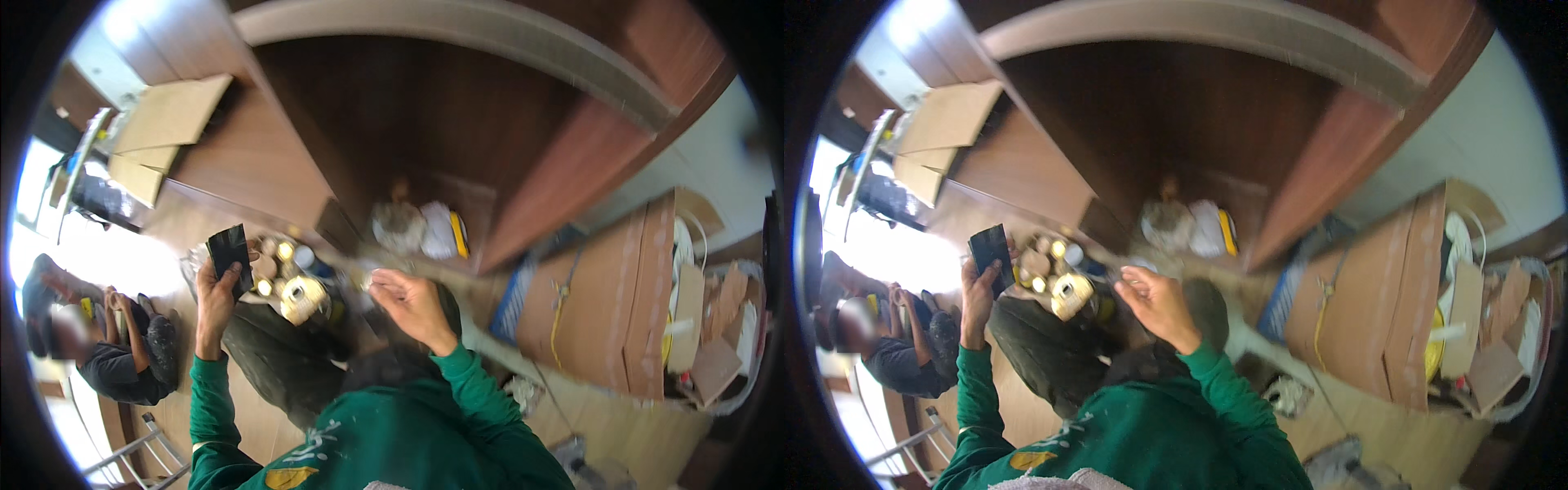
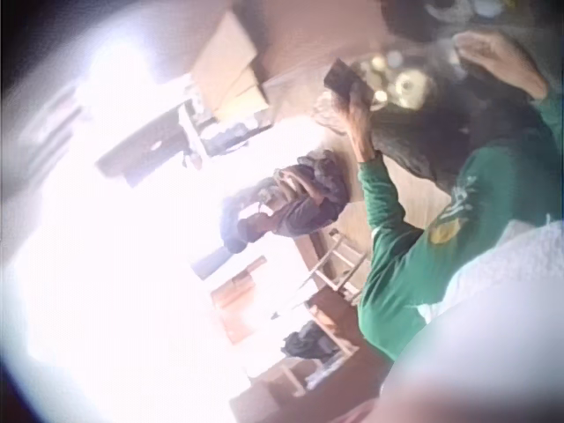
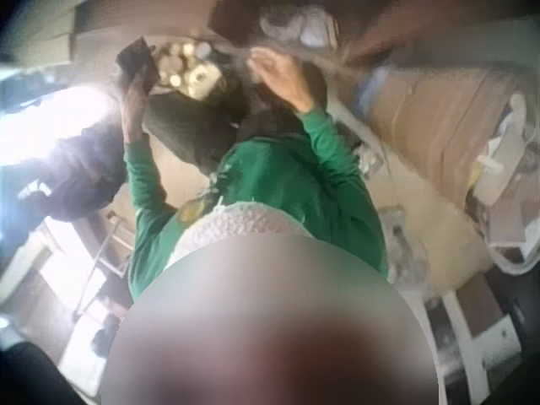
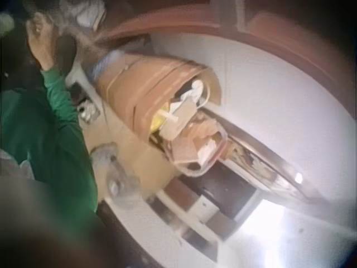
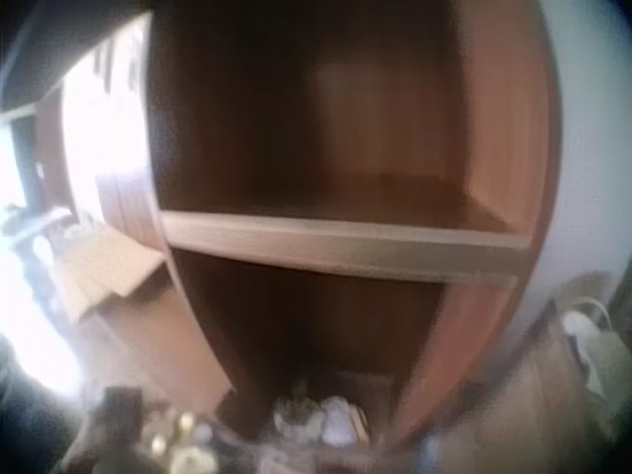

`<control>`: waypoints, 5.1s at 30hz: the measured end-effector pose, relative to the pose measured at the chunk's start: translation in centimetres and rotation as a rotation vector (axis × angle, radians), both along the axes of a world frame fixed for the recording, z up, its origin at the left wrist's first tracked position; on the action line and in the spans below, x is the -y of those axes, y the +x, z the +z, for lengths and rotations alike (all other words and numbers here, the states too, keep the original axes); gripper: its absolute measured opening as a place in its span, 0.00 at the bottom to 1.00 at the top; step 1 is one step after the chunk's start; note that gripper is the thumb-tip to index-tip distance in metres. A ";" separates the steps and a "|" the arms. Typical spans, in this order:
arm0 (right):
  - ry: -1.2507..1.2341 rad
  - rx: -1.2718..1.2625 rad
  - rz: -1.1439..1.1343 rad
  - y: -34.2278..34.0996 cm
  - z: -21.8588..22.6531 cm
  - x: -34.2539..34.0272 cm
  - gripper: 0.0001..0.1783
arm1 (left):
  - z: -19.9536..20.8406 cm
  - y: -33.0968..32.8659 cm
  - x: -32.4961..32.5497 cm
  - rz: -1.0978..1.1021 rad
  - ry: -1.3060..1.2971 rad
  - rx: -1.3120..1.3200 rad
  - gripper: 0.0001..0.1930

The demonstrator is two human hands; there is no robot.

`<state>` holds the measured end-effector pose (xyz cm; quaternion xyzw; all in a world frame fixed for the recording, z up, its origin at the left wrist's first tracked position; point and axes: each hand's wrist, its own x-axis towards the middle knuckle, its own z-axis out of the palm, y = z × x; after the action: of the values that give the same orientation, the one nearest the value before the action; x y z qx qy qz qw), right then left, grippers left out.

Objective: The person is assembling a wooden cabinet. They use a utility knife to trim edges, apply adhesive with a brush, and attach a strip of tape to the cabinet's edge.

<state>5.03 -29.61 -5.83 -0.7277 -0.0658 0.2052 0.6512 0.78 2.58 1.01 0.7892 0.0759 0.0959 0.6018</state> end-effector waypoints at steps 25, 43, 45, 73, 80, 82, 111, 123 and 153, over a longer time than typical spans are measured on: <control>-0.564 -0.089 -0.577 -16.5 -5.4 17.2 0.16 | -17.8 17.9 18.9 -0.573 0.898 0.108 0.34; -0.946 -0.041 -0.853 -32.7 -14.7 23.8 0.31 | -17.7 10.6 8.1 -0.762 0.792 -0.127 0.30; -1.144 0.013 -0.654 -32.2 -16.3 24.3 0.42 | -17.7 8.4 5.2 -0.713 0.885 -0.199 0.30; -1.494 0.524 -0.100 -26.0 -10.6 23.0 0.55 | -16.2 -8.6 9.1 -0.566 0.359 0.015 0.24; -1.362 0.589 0.002 -19.9 6.7 13.6 0.57 | -11.6 -7.1 14.6 -0.757 0.299 0.042 0.37; -1.269 0.546 0.015 -18.1 9.6 11.7 0.56 | -10.0 -7.2 15.9 -0.806 0.296 0.047 0.45; -0.311 0.984 0.014 -1.9 13.1 -1.5 0.26 | -4.6 1.2 8.2 0.095 0.244 0.671 0.59; -0.282 0.691 0.131 -1.0 12.1 -7.0 0.21 | -5.4 2.4 6.7 0.146 0.375 0.747 0.58; -0.100 0.724 -0.311 2.7 14.6 -0.8 0.21 | -6.3 -2.7 3.2 0.323 0.419 0.767 0.39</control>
<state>7.75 -28.83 8.79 -0.7849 -0.1701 -0.1628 0.5731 -1.91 -0.66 -5.26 0.7794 -0.0514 0.4865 0.3915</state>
